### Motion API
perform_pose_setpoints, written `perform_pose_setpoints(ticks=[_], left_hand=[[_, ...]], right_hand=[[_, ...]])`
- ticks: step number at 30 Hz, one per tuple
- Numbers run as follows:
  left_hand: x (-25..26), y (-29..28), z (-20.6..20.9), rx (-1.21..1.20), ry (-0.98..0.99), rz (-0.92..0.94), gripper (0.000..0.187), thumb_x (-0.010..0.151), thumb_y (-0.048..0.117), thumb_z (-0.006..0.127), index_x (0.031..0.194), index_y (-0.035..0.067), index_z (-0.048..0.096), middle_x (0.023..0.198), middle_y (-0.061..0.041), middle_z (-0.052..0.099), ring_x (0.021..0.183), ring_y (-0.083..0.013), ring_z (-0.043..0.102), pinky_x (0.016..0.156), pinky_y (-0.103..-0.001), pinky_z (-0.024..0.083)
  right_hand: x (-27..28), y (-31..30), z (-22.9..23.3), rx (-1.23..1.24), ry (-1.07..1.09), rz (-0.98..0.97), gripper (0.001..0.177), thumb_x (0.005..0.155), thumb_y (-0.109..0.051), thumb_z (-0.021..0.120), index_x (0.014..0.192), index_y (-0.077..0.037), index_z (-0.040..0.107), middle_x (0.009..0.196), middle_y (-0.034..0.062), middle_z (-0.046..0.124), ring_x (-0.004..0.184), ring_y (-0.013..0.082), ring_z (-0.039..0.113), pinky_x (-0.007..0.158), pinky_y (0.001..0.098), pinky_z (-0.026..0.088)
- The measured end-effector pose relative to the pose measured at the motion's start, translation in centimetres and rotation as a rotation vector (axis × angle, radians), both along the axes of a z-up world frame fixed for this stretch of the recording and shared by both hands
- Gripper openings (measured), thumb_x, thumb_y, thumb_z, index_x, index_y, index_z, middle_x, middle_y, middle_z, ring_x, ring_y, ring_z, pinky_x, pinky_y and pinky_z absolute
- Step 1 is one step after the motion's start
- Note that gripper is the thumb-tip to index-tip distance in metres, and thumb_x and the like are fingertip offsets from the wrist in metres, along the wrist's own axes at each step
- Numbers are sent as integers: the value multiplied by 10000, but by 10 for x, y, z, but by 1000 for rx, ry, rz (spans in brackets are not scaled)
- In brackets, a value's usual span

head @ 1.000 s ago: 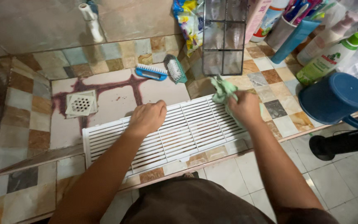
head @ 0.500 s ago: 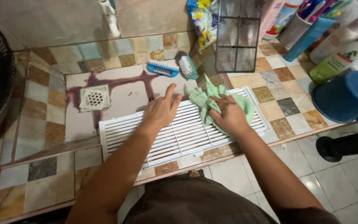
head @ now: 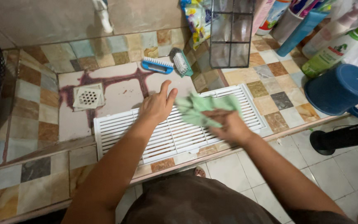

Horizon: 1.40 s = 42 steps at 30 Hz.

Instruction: The person wipes a black fan cage with a green cloth, then wipes a white rectangular air filter with the same cloth. The person rotates and repositions both items to clean different sides.

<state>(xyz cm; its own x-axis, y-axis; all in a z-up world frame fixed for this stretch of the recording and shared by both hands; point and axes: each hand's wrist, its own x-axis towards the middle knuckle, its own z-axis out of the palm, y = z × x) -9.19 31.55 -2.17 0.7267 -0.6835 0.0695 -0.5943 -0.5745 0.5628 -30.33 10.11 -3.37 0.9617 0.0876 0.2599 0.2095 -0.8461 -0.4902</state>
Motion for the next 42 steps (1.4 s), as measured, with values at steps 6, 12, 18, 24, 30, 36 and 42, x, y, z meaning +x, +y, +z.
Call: perform_pose_setpoints(ticks=[6,12,18,24,30,36,42], left_hand=[[-6,1,1,54,-64,-34,486,1053,510,387,1070,147,710,927,-249,720,929,-485,674,884,-577,511],[-9,2,-1,3,-120,-55,380,1012,426,488,1020,127,724,897,-226,718,876,-471,674,821,-578,517],[-10,-1,14,154,-53,-18,437,962,569,561,952,190,778,849,-159,741,859,-399,701,818,-513,548],[-15,-3,24,139,-64,31,429,953,568,569,928,205,797,833,-127,744,841,-378,704,788,-495,550],[-10,-9,29,67,-272,-31,379,914,474,617,837,137,771,838,-121,745,785,-372,704,747,-485,556],[-4,-4,61,-46,-596,-144,252,812,334,669,777,100,753,779,-115,725,684,-334,695,635,-474,548],[-7,12,92,-66,-641,-112,388,968,441,661,756,124,732,730,-83,714,633,-327,676,543,-471,510]], right_hand=[[7,-62,17,77,-78,-633,262,860,-196,711,1039,-13,770,997,194,770,860,297,750,798,402,595],[33,24,2,-287,-122,13,661,818,-295,752,1424,-114,561,1494,180,549,1348,413,501,1107,494,396],[16,-46,6,-130,134,-193,531,873,-244,697,1395,-177,625,1540,85,513,1382,370,465,1111,443,388],[7,-95,27,-69,-41,-527,317,908,-265,678,1131,-48,742,1189,159,748,1115,321,684,969,422,554],[67,-46,58,-16,-469,-147,627,1041,-365,605,1409,141,555,1298,321,620,1160,453,606,964,502,476],[111,-17,97,-278,104,15,639,808,-687,651,1253,-233,710,1087,117,756,960,363,716,819,471,549],[97,-66,118,-81,271,-60,558,827,-618,655,1239,-248,726,966,127,780,897,337,742,821,441,560]])
